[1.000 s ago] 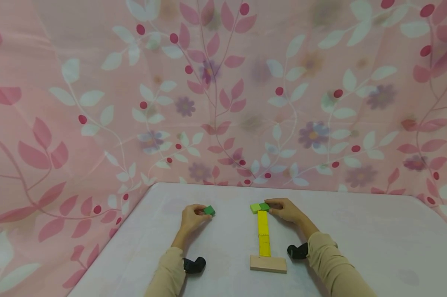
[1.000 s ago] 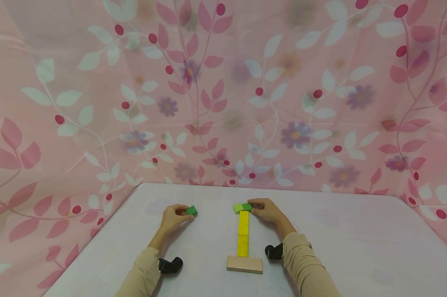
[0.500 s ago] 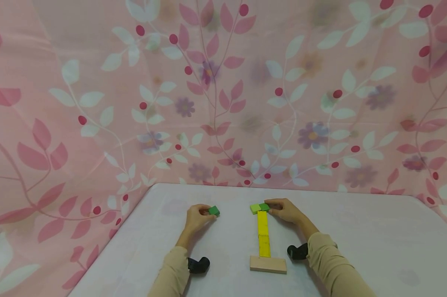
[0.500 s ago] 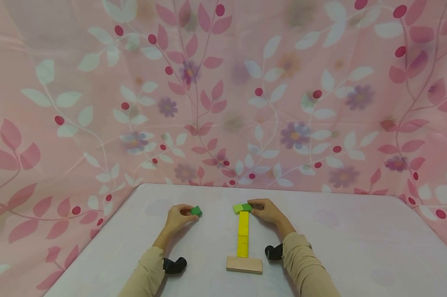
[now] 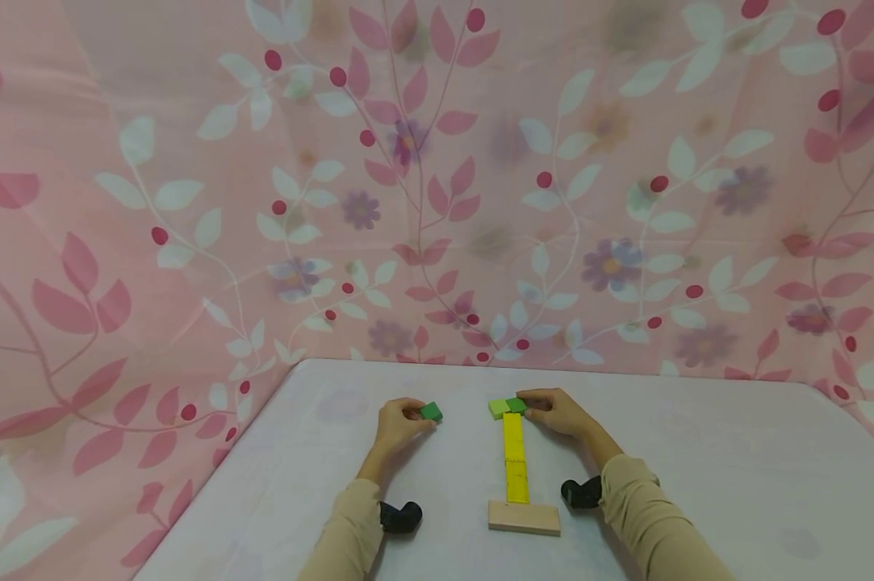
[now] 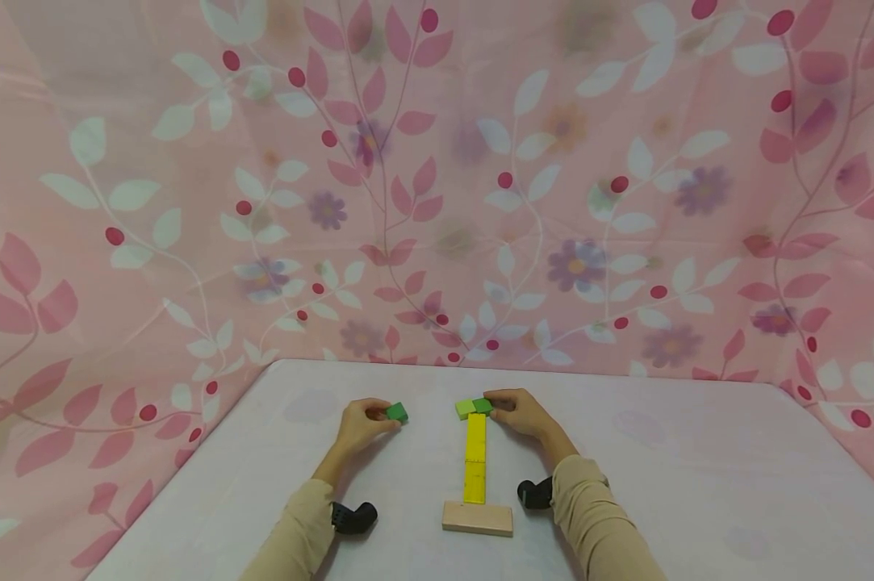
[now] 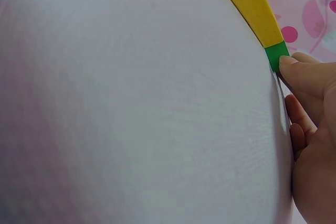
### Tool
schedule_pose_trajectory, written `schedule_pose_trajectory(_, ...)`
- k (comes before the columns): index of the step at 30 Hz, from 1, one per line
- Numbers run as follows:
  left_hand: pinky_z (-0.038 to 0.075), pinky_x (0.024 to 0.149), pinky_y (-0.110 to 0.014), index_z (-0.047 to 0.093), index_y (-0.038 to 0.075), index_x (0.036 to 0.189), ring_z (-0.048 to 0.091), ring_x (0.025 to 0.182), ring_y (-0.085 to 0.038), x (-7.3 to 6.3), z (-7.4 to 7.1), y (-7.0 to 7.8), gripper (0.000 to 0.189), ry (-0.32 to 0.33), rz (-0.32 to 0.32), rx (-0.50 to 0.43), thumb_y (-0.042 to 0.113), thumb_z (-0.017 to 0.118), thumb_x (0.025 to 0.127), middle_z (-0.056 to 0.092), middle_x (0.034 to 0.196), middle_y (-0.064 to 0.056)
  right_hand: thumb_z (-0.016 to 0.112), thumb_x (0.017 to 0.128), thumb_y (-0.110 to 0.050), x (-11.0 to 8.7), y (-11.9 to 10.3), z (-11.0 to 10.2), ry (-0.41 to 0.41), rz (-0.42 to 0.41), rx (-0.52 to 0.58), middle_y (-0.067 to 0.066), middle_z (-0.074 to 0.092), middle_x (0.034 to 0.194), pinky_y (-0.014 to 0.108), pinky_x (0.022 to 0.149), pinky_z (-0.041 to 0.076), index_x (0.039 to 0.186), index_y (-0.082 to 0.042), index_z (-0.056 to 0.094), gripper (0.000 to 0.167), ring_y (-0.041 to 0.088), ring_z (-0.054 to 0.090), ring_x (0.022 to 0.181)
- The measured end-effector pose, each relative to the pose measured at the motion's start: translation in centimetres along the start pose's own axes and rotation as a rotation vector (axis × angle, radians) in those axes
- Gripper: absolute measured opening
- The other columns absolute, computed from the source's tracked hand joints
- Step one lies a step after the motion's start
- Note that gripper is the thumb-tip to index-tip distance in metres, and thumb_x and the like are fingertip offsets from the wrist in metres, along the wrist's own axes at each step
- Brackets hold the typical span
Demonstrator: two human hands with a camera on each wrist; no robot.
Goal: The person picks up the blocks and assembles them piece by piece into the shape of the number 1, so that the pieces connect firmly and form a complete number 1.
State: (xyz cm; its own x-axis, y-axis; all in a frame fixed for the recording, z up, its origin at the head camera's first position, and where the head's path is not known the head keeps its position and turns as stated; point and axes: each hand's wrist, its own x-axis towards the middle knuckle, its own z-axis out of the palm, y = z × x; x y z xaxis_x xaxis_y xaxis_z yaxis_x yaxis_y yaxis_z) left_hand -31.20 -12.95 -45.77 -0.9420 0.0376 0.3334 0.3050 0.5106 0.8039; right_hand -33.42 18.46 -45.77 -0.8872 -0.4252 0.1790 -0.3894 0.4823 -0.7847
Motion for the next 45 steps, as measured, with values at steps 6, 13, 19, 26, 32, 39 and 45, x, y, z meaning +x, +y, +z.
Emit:
schedule_pose_trajectory(6,0.048,0.062,-0.024,0.069,-0.008,0.092,0.057,0.069,-0.014,0.0,0.5,0.4,0.030,-0.010,0.010,-0.010,0.002,0.081,0.066,0.066,0.078,-0.015,0.057,0.090,-0.003,0.0,0.0,0.0,-0.002,-0.001,0.012,0.023,0.053,0.130,0.055,0.103,0.031,0.127,0.007,0.054,0.038,0.040,0.045,0.124)
schedule_pose_trajectory(13,0.049,0.063,-0.026,0.069,-0.007,0.092,0.056,0.069,-0.013,0.3,1.1,0.8,0.030,-0.038,0.008,-0.006,0.004,0.082,0.067,0.066,0.078,-0.013,0.058,0.090,-0.004,0.0,0.0,-0.1,-0.003,-0.017,0.000,0.023,0.053,0.130,0.055,0.102,0.032,0.127,0.007,0.054,0.038,0.040,0.046,0.123)
schedule_pose_trajectory(19,0.049,0.063,-0.027,0.069,-0.008,0.093,0.056,0.069,-0.015,0.3,1.7,1.2,0.032,-0.054,0.032,-0.021,0.004,0.082,0.067,0.065,0.078,-0.015,0.057,0.090,-0.004,0.0,0.1,-0.1,-0.001,-0.013,-0.007,0.023,0.054,0.130,0.055,0.102,0.032,0.127,0.006,0.054,0.038,0.040,0.046,0.123)
schedule_pose_trajectory(26,0.048,0.062,-0.025,0.069,-0.008,0.094,0.055,0.069,-0.013,0.4,2.5,1.6,0.032,-0.084,0.037,-0.019,0.005,0.081,0.067,0.065,0.078,-0.014,0.057,0.090,-0.004,-0.1,-0.2,-0.1,-0.004,0.009,0.004,0.022,0.053,0.131,0.055,0.104,0.030,0.127,0.005,0.054,0.039,0.040,0.044,0.125)
schedule_pose_trajectory(32,0.046,0.061,-0.022,0.070,-0.008,0.092,0.053,0.067,-0.010,0.5,3.3,2.2,0.031,-0.098,0.057,-0.018,0.004,0.081,0.066,0.066,0.077,-0.015,0.058,0.090,-0.005,0.0,-0.1,-0.2,-0.009,0.010,-0.014,0.021,0.053,0.131,0.056,0.104,0.029,0.128,0.005,0.054,0.039,0.040,0.043,0.125)
schedule_pose_trajectory(39,0.047,0.061,-0.026,0.071,-0.006,0.090,0.055,0.068,-0.015,0.7,4.3,2.2,0.031,-0.106,0.101,-0.034,0.006,0.082,0.065,0.066,0.077,-0.013,0.058,0.090,-0.006,-0.1,-0.2,-0.1,-0.011,-0.001,-0.003,0.022,0.053,0.130,0.056,0.103,0.030,0.128,0.006,0.054,0.039,0.040,0.044,0.124)
schedule_pose_trajectory(45,0.045,0.059,-0.025,0.072,-0.002,0.089,0.051,0.066,-0.013,1.4,5.4,1.1,0.032,-0.118,0.182,-0.046,0.019,0.083,0.067,0.063,0.072,-0.003,0.057,0.091,-0.010,-0.3,-0.1,-0.1,-0.001,-0.046,-0.035,0.022,0.054,0.129,0.056,0.101,0.033,0.127,0.006,0.054,0.040,0.041,0.046,0.121)
